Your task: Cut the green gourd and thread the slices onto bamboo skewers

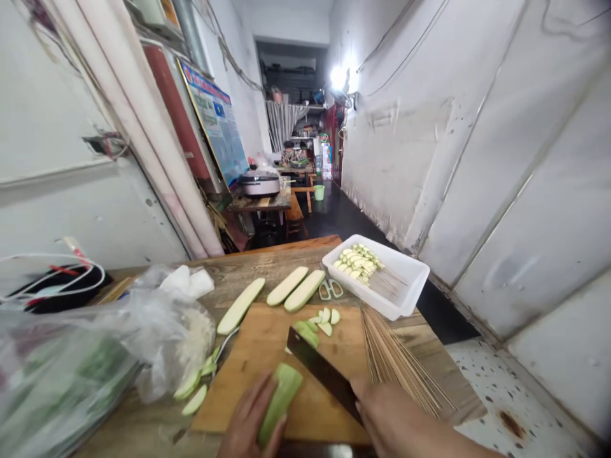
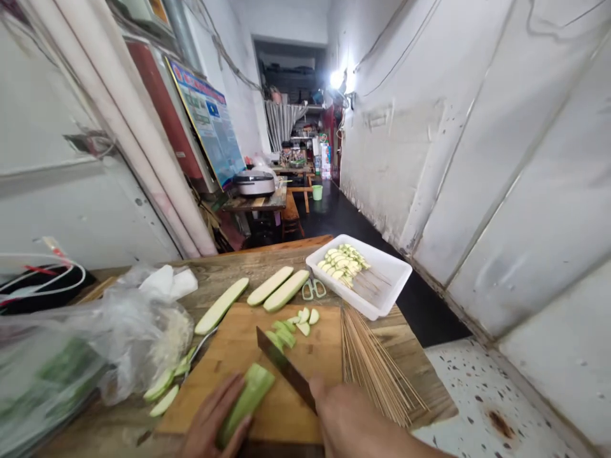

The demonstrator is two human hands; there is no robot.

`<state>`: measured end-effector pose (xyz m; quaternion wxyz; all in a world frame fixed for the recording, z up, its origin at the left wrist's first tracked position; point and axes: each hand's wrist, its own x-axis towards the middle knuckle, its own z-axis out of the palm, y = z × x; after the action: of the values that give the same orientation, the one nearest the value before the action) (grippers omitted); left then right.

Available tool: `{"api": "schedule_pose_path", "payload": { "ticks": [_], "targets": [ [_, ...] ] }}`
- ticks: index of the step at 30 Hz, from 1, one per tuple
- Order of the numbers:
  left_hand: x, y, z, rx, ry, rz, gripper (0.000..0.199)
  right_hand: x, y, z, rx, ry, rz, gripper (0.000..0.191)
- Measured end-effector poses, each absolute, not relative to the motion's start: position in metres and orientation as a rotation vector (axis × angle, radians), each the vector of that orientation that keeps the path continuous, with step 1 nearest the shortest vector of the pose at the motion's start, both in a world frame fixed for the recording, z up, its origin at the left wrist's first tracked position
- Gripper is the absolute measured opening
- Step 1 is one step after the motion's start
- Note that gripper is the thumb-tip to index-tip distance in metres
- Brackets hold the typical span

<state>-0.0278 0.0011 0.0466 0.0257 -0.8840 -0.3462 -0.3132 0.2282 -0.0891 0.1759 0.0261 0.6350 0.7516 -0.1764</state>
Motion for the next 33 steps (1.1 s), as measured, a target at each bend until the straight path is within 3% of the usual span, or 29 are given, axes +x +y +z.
{"api": "schedule_pose_path", "payload": {
  "ticks": [6,12,20,29,33],
  "targets": [
    [-0.015,-0.004,0.03,-2.849,-1.27,-1.105,0.047,0.227,-0.089,0.188,1.895,2.256,-0.507,0.017],
    [-0.009,-0.006,0.042,-2.804,-1.303,-1.11,0.046,0.223,-0.077,0.195,1.761,2.283,-0.423,0.018],
    [-0.012,0.015,0.064,-2.857,-0.809,-1.002,0.034,0.219,-0.064,0.195,1.509,2.324,-0.244,0.037],
    [-0.012,0.025,0.066,-2.909,-0.7,-0.872,0.01,0.224,-0.066,0.18,1.385,2.575,0.126,0.016],
    [-0.012,0.027,0.072,-2.926,-0.71,-0.844,0.008,0.224,-0.063,0.176,1.365,2.605,0.191,0.019]
  ]
}}
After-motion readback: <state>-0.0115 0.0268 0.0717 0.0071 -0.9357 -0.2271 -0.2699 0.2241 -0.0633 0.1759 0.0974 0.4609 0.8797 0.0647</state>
